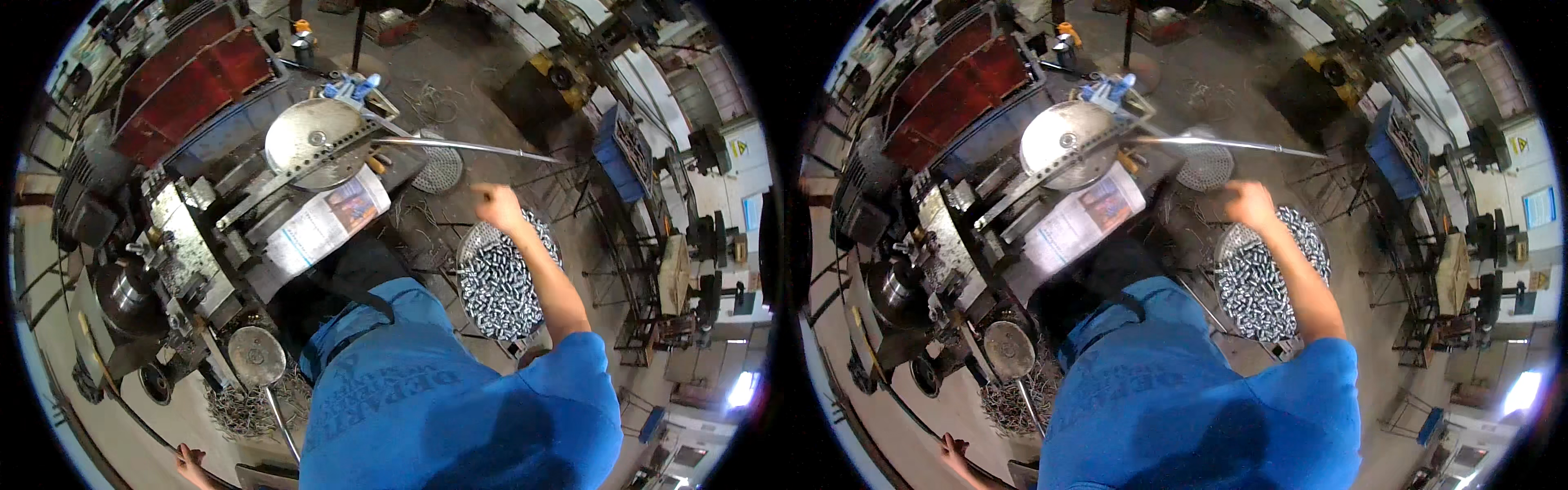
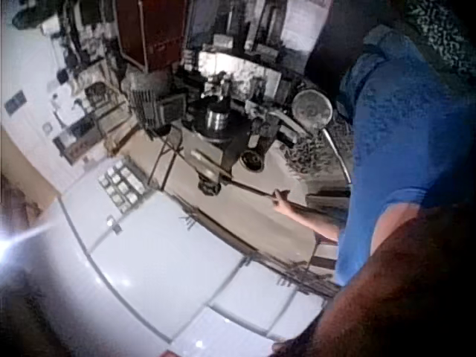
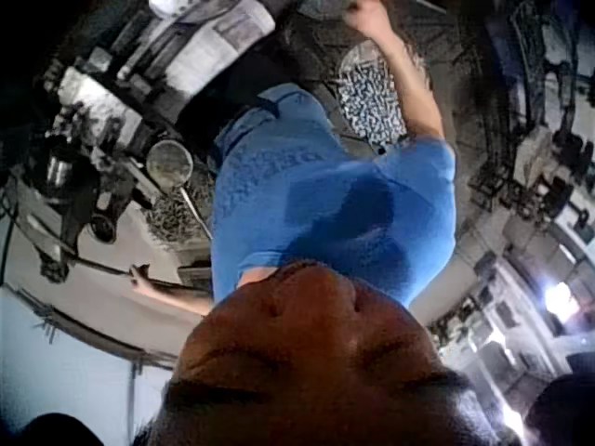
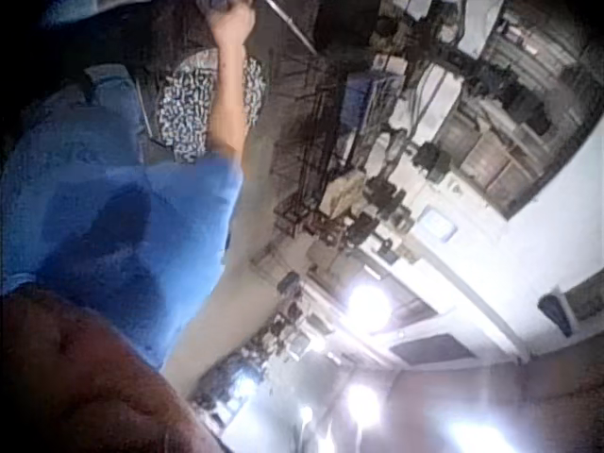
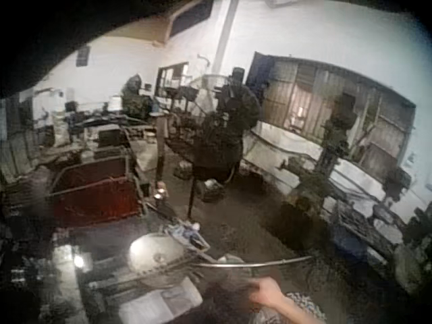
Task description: The person places metal pieces into a lathe, operates the machine using various levers, and removes the finished parts, placing them into a basket.
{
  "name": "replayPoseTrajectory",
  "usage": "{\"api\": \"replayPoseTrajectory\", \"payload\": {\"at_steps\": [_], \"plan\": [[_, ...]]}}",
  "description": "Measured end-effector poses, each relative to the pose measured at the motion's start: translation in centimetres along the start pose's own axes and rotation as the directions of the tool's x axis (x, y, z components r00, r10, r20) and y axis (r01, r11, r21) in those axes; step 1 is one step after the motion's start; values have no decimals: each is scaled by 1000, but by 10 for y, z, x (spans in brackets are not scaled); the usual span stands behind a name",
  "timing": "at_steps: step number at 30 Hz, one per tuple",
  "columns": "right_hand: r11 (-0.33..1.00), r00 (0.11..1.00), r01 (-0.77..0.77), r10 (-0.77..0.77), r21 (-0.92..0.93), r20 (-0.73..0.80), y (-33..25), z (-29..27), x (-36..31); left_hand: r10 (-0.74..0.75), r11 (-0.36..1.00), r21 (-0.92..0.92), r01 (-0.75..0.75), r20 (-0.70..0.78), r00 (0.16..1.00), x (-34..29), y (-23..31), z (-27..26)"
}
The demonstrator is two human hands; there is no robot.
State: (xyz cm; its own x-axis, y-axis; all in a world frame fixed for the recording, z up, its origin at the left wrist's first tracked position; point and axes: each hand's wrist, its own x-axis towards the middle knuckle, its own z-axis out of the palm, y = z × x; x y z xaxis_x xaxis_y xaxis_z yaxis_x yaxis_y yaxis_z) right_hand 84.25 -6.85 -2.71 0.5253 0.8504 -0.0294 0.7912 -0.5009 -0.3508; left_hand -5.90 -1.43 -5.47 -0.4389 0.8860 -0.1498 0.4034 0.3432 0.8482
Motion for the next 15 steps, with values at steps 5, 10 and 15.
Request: {"api": "replayPoseTrajectory", "payload": {"at_steps": [5,10,15], "plan": [[961,941,-191,237,-199,240,85,70,-113,-17,1000,10,17,61,998,29,33,19],[923,944,-116,217,-367,247,104,128,-106,-49,992,115,48,13,999,-2,32,16],[880,846,-4,257,-476,467,68,111,-86,-5,997,83,7,-23,1000,3,41,25]]}}
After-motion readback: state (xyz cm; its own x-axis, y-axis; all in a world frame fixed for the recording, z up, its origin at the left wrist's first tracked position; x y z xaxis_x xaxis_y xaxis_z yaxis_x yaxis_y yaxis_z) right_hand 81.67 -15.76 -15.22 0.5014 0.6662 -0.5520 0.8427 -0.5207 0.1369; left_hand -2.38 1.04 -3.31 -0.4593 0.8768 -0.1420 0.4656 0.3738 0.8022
